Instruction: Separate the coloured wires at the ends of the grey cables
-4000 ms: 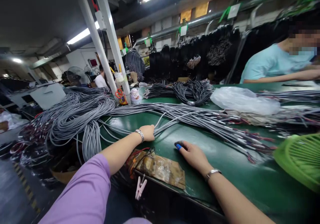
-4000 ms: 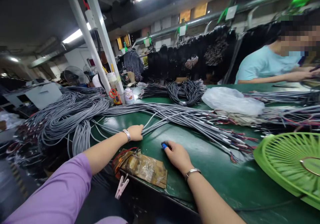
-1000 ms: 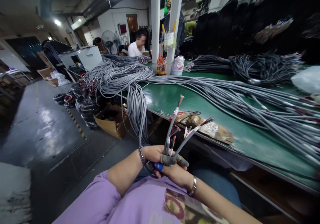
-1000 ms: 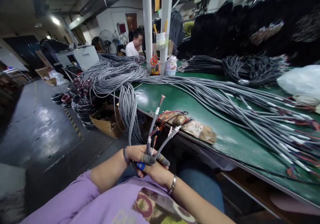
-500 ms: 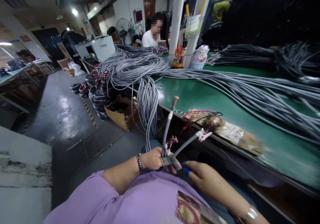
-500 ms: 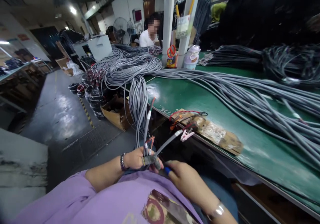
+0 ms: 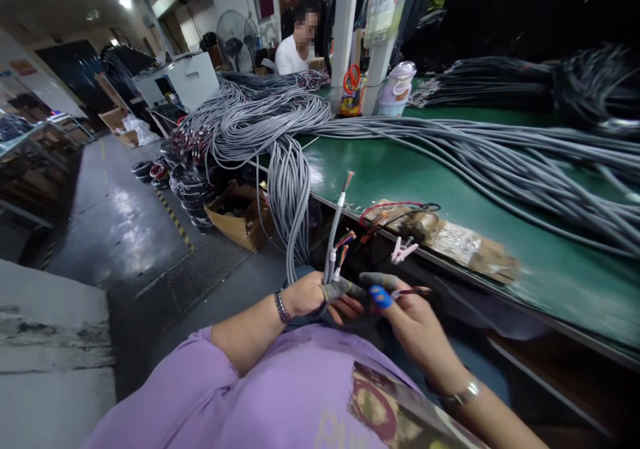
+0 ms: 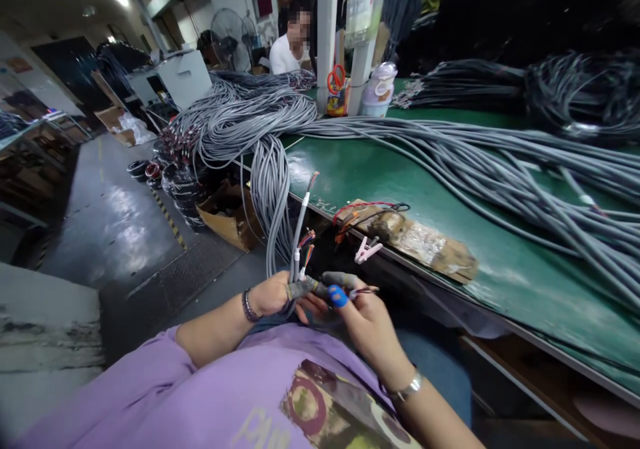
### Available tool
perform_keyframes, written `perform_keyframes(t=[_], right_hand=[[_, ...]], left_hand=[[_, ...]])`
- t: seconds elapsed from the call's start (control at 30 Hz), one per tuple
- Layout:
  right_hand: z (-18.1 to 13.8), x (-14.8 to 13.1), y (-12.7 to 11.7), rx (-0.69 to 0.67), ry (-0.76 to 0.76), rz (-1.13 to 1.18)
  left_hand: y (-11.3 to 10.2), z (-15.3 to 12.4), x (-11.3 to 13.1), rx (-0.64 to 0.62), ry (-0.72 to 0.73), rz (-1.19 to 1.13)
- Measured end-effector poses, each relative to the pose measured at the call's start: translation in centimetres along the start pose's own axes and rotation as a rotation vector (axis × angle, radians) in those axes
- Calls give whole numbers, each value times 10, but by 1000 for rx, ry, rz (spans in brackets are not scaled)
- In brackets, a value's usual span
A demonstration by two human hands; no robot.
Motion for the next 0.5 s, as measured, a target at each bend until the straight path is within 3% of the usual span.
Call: perform_keyframes(t=[0.2,0.5], right_hand=[[5,2,19,-43,5,2],[6,9,32,-218,14,92]], left_hand=[[14,0,10,-25,-9,196],[3,-8,-1,-79,-134,266]])
Point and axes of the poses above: each hand's wrist, its own z-axis towards the middle knuckle, its own y-axis out of the palm, x = y × z, the point moved 3 cm from there along z, towards the middle knuckle, and after that the axes turned 14 degrees about -z, right-handed, at the moved point
